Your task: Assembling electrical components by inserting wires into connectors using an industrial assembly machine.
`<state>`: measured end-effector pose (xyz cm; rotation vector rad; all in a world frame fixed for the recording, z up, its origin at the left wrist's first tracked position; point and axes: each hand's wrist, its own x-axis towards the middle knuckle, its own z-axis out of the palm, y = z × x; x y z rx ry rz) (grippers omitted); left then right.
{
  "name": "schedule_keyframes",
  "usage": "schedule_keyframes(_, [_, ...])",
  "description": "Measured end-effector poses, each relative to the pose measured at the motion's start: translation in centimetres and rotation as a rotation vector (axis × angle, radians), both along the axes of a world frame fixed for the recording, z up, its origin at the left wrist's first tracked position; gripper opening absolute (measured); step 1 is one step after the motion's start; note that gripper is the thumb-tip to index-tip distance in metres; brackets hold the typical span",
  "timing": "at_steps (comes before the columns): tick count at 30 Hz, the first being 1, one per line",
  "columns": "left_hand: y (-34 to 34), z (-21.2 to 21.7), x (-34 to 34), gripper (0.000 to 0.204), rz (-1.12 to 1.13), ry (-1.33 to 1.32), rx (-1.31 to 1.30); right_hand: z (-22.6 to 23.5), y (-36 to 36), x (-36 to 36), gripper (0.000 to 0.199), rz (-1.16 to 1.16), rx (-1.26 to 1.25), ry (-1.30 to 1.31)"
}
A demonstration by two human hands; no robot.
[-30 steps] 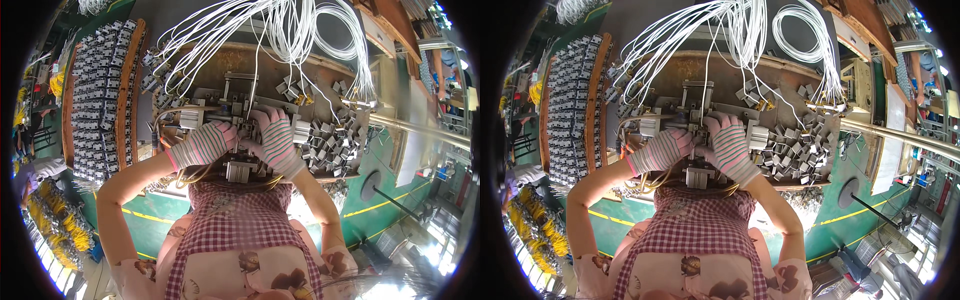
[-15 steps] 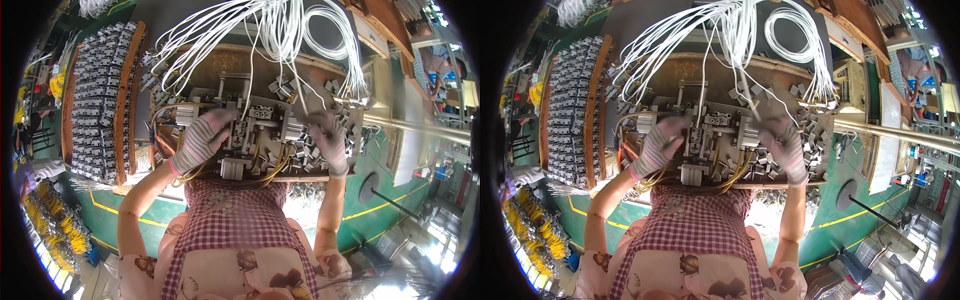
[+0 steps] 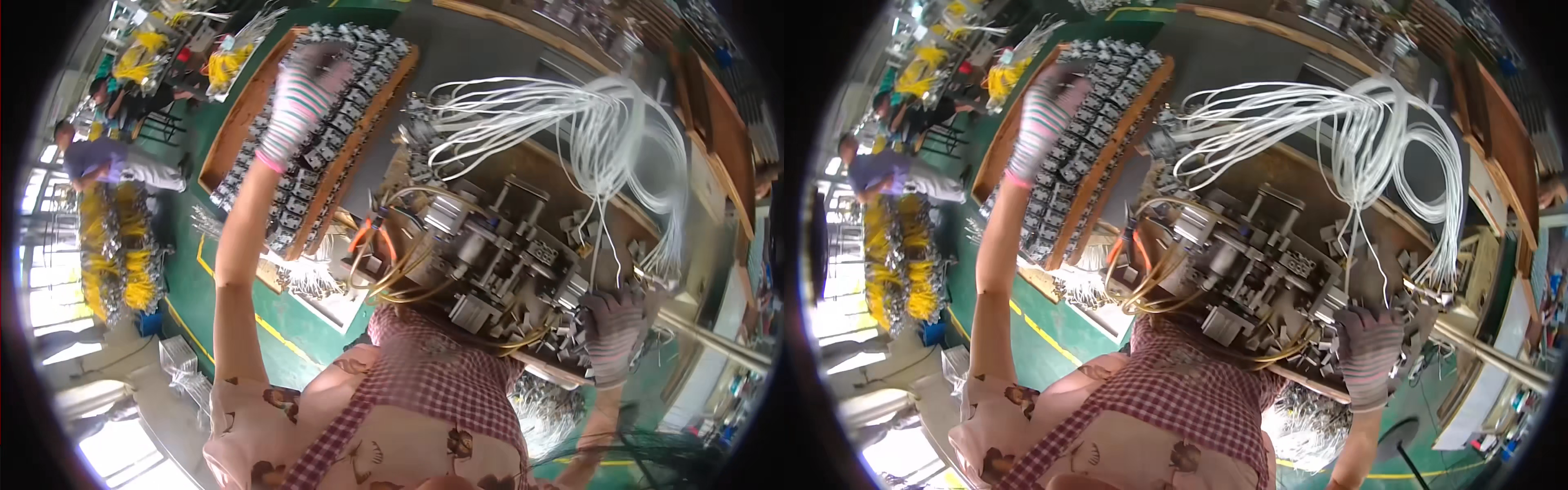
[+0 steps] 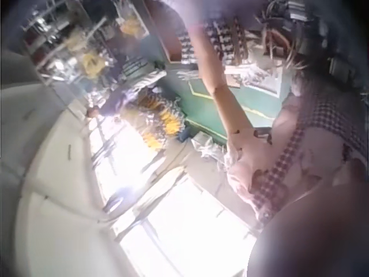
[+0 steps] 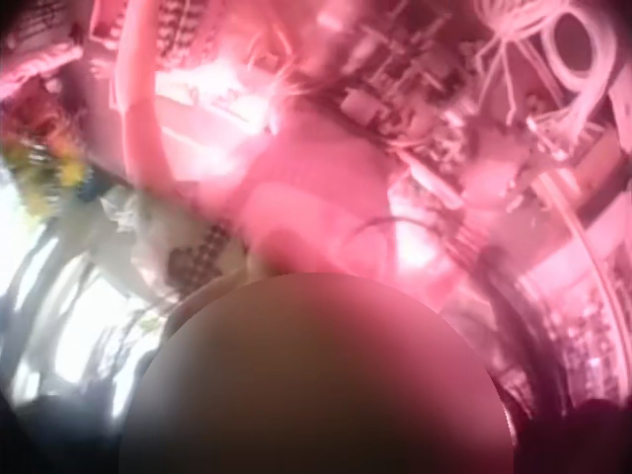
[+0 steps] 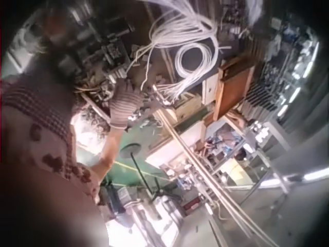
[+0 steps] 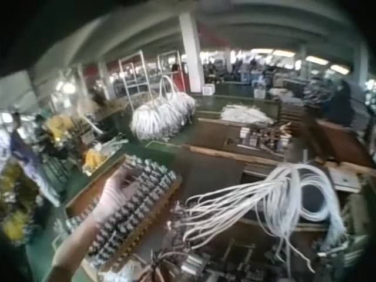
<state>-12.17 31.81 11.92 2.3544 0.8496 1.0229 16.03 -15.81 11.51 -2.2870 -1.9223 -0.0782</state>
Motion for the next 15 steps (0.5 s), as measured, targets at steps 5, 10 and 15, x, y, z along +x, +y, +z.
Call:
schedule_keyframes(5, [16.7, -4.2, -15.1, 0.036, 0.235, -0.093, -0.529, 1.1, 1.3, -0.1, 0.028, -0.051, -0.057, 0.295])
schedule_keyframes(10, [18.6, -5.4, -10.9, 0.055, 0.403, 0.156, -0.873, -0.2, 0.7, -0.1, 0.025, -0.277, -0.11, 0.763])
schedule_keyframes(15, [21.2, -9.9, -13.6, 0.049, 0.301, -0.238, -0.791, 1.3, 4.0, 0.6, 0.052, -0.403, -0.323, 0.979])
